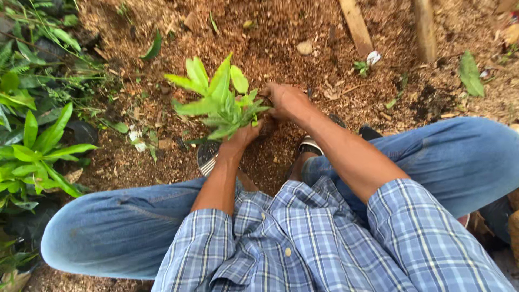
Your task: The person plants a sapling by hand into a hole in the ground covered with wood chips, firming the soil and wood chips around the base of the plant.
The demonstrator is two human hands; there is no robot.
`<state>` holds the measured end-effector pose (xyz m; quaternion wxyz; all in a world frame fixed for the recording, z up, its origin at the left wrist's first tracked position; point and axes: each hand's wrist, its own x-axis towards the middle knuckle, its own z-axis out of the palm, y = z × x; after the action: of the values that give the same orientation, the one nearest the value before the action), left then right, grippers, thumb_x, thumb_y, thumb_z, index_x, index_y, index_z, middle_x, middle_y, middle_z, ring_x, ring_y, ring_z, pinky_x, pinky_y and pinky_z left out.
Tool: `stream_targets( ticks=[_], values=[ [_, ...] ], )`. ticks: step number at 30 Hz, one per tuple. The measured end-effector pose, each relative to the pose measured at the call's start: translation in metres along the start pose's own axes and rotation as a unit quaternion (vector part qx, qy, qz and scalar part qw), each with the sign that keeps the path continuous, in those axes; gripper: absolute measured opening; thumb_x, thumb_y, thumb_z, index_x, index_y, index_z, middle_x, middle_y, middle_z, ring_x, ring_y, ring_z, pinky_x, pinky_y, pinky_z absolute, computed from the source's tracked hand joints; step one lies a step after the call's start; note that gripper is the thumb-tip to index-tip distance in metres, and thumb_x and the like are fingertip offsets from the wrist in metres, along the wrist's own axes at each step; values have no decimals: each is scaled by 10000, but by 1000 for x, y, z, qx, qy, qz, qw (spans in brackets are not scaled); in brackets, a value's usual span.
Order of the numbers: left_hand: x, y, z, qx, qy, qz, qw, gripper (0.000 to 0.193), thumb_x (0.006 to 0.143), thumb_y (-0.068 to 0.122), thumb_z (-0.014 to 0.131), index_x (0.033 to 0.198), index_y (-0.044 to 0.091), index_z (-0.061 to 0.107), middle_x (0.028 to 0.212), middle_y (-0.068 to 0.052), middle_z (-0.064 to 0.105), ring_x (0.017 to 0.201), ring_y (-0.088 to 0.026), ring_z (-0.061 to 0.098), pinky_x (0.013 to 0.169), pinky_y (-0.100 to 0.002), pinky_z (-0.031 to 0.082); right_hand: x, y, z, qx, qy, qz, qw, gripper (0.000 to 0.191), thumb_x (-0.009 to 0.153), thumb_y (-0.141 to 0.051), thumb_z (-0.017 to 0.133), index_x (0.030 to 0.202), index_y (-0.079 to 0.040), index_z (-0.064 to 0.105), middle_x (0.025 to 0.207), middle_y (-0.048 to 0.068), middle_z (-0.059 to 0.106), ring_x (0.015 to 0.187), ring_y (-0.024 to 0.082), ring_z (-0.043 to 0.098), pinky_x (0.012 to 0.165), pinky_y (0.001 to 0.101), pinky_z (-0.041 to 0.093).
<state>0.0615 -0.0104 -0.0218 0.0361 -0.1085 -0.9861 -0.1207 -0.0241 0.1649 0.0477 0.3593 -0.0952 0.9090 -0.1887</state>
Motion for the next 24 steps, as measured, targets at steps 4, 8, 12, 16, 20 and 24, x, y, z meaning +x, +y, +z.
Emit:
stream_targets(
  ticks=[4, 8, 12, 16, 20, 24],
  values=[
    [-13, 3, 34, 214, 6, 69, 974, 542, 919, 451, 600, 1339, 108, 602, 1353, -242, 629, 1292, -408, 521, 1134, -581, 313, 8, 11, 29, 14, 101, -54, 993, 478, 783, -245, 811, 1155, -89, 554, 853, 169, 652, 742, 317, 616, 652, 475, 534],
    [-20, 6, 59, 95, 28, -2, 995, 547, 916, 454, 597, 1325, 91, 605, 1332, -240, 635, 1263, -395, 543, 1094, -573, 353, 20, 25, 61, 77, 68, -35, 994, 105, 1067, -130, 497, 1117, -43, 531, 736, 125, 585, 659, 276, 629, 614, 481, 562],
    [-12, 8, 66, 107, 38, -16, 993, 553, 914, 458, 594, 1312, 74, 609, 1310, -237, 641, 1234, -381, 566, 1053, -566, 394, 21, 23, 64, 105, 60, -7, 993, 147, 1118, -135, 392, 1116, -11, 471, 693, 98, 557, 601, 258, 639, 544, 461, 618],
    [1, 7, 65, 118, 41, -24, 992, 560, 911, 462, 592, 1298, 57, 612, 1289, -235, 647, 1205, -368, 588, 1013, -558, 434, 14, 15, 44, 78, 153, -83, 982, 128, 959, -81, 545, 1076, -37, 515, 730, 144, 587, 688, 338, 644, 596, 516, 542],
    [0, 3, 70, 120, 49, -23, 991, 568, 909, 466, 589, 1284, 40, 616, 1267, -233, 653, 1176, -354, 610, 973, -551, 474, 6, 17, 29, 20, 105, -103, 989, 229, 954, -194, 593, 1170, -127, 559, 893, 162, 641, 792, 351, 674, 664, 487, 549],
    [-7, -2, 75, 123, 50, -24, 991, 577, 907, 470, 587, 1271, 23, 619, 1246, -231, 660, 1147, -341, 632, 933, -544, 515, -3, 29, 28, -50, 199, -205, 957, 151, 973, -186, 629, 1121, -160, 622, 1048, 157, 657, 916, 323, 662, 744, 458, 570]
  ],
)
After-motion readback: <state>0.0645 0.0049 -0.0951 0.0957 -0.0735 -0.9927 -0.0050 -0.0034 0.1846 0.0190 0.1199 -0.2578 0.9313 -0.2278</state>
